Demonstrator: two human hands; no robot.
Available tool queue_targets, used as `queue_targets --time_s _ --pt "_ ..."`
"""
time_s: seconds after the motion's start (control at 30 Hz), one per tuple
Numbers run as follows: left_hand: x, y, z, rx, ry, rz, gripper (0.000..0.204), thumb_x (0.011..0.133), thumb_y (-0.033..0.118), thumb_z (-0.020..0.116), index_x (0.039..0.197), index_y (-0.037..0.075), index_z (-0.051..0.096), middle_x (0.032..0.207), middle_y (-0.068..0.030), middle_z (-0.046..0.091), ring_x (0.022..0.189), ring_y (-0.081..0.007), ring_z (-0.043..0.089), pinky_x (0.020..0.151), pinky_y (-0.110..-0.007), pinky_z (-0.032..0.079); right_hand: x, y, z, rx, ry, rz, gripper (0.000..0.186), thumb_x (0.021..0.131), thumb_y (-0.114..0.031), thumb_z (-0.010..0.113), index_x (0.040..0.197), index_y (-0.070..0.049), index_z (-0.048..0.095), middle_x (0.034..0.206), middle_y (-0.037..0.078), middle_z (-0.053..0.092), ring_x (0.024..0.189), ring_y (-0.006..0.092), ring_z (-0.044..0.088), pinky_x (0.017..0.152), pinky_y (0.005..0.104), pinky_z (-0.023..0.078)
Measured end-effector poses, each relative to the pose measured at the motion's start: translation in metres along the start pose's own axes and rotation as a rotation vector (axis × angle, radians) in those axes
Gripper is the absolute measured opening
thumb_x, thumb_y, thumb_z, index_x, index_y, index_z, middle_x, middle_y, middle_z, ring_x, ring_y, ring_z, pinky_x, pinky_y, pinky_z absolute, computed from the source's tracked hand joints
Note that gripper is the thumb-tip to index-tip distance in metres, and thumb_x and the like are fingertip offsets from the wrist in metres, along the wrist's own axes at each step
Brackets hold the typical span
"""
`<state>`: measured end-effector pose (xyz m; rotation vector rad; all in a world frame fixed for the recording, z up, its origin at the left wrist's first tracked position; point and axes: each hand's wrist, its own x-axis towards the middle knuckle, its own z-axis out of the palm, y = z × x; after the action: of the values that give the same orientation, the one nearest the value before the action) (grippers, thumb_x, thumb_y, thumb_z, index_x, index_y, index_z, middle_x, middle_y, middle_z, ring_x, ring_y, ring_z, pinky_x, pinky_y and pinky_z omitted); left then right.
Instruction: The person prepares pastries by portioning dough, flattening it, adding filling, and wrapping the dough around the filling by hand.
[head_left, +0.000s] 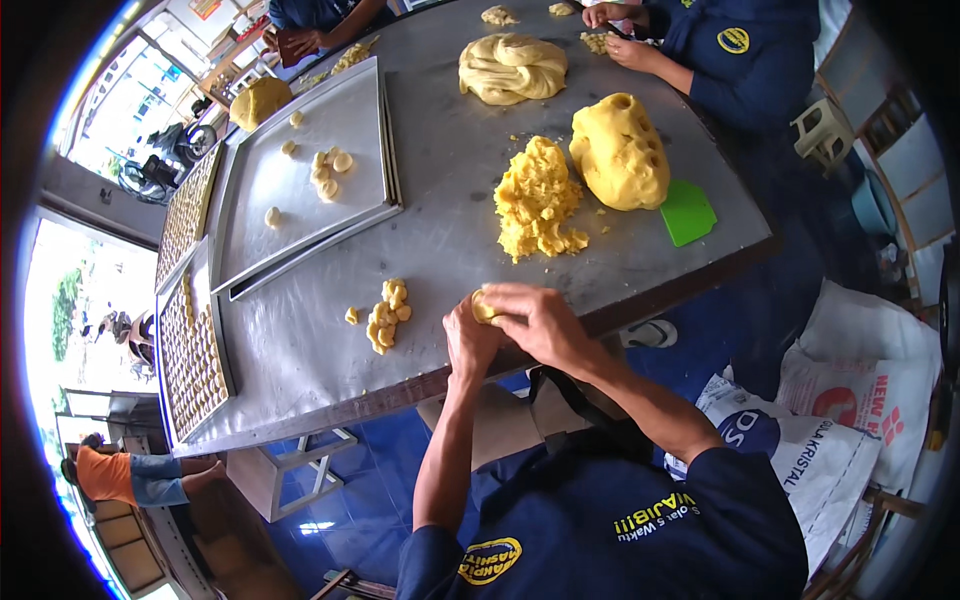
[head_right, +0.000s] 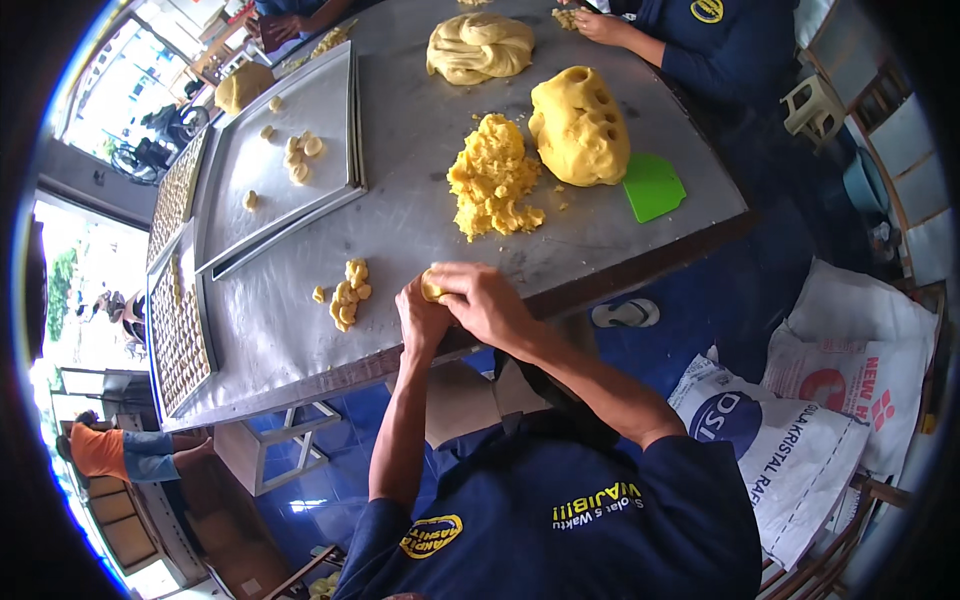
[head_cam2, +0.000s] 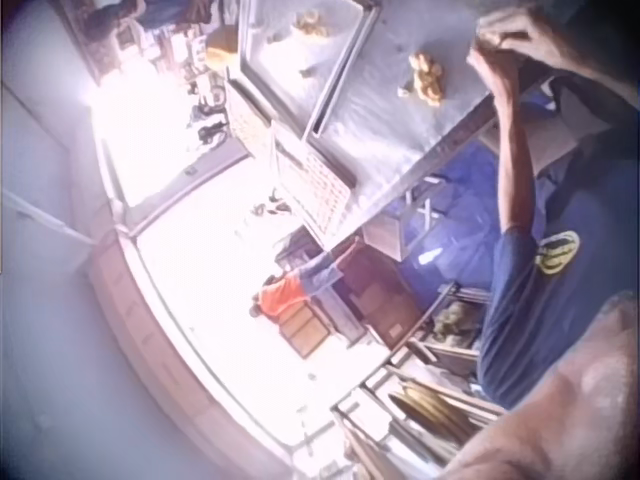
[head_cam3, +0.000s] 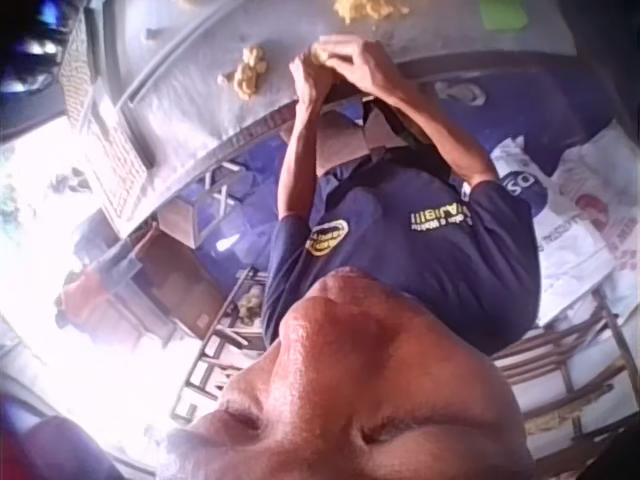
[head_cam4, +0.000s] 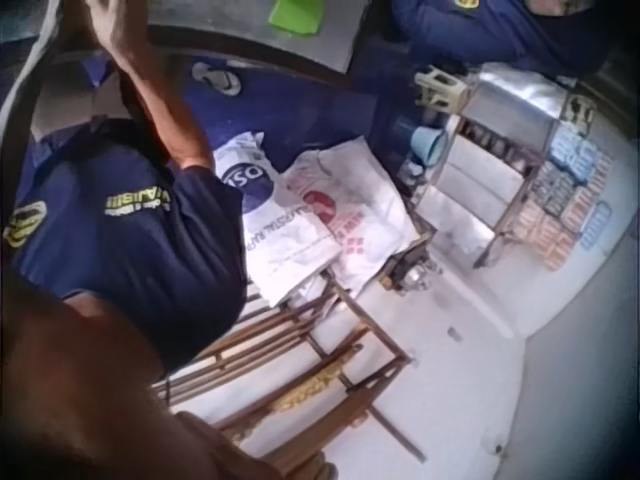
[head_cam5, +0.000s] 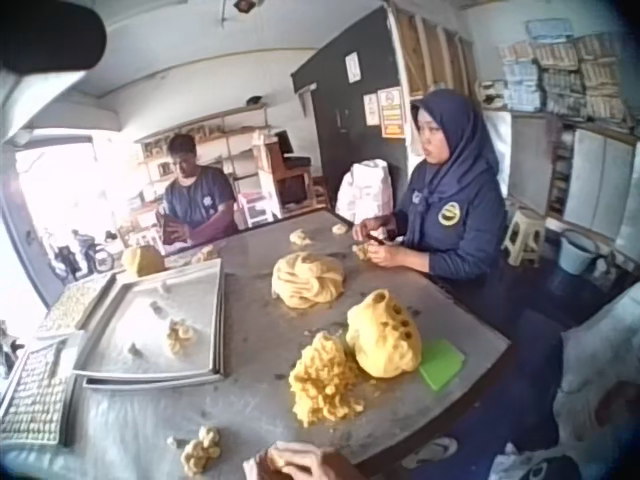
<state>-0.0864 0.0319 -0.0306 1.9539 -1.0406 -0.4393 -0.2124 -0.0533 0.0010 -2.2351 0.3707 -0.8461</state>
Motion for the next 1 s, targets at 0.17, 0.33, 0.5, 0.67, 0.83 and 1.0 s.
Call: queue_targets --time_s 0.17,0.33,0.5,0.67,0.83,1.0 --pt "-0.008 -0.004 0.009 0.064 0.128 0.032 0.029 0.084 0.014 0.075 0.108 0.004 0.064 0.086 -0.0242 0.073 0.085 -0.0432 0.073 0.073 -0.048 0.058 0.0 -0.006 0.007 0.098 0.025 0.231 0.016 0.087 0.001 0.069 0.101 0.0 0.076 0.103 0.016 0.072 0.096 0.0345 0.07 0.086 0.0391 0.057" --pt "-0.004 0.01 0.0 -0.046 0.024 0.12 0.029 0.083 0.013 0.078 0.109 0.005 0.069 0.091 -0.0205 0.075 0.086 -0.0393 0.075 0.075 -0.044 0.058 0.003 -0.013 0.003 0.002 0.06 0.082 0.022 0.086 0.005 0.071 0.107 -0.001 0.076 0.093 0.016 0.07 0.086 0.0318 0.071 0.081 0.0382 0.058" --pt "-0.003 0.001 0.007 -0.135 -0.059 0.166 0.029 0.071 0.004 0.081 0.099 0.004 0.072 0.092 -0.0164 0.073 0.086 -0.0355 0.073 0.078 -0.042 0.057 0.005 0.025 -0.002 0.006 -0.035 0.301 0.05 0.079 -0.012 0.085 0.128 -0.011 0.074 0.101 0.017 0.063 0.102 0.0309 0.064 0.093 0.04 0.052" --pt "-0.002 0.003 0.005 -0.053 0.007 0.101 0.019 0.09 0.018 0.074 0.095 0.0 0.071 0.09 -0.0159 0.073 0.084 -0.0351 0.072 0.079 -0.041 0.056 -0.007 0.052 -0.029 -0.219 0.332 0.191 0.061 0.086 -0.019 0.081 0.14 0.002 0.059 0.131 0.03 0.056 0.123 0.0432 0.053 0.107 0.0494 0.045" --pt "0.003 -0.008 0.01 -0.246 0.054 0.035 0.039 0.105 0.032 0.06 0.087 -0.001 0.069 0.09 -0.0164 0.072 0.082 -0.0281 0.07 0.079 -0.038 0.054 -0.011 0.127 -0.042 -0.495 0.188 0.346 0.077 0.099 -0.025 0.068 0.15 0.017 0.029 0.151 0.043 0.034 0.141 0.0543 0.037 0.119 0.057 0.032" --pt "-0.005 -0.018 0.014 -0.494 0.026 0.036 0.036 0.11 0.035 0.051 0.115 0.001 0.06 0.102 -0.012 0.063 0.092 -0.021 0.06 0.088 -0.034 0.048 0.012 0.099 -0.007 -0.519 0.205 0.22 0.053 0.097 -0.009 0.062 0.141 0.012 0.041 0.13 0.034 0.053 0.124 0.0503 0.05 0.109 0.0532 0.042"
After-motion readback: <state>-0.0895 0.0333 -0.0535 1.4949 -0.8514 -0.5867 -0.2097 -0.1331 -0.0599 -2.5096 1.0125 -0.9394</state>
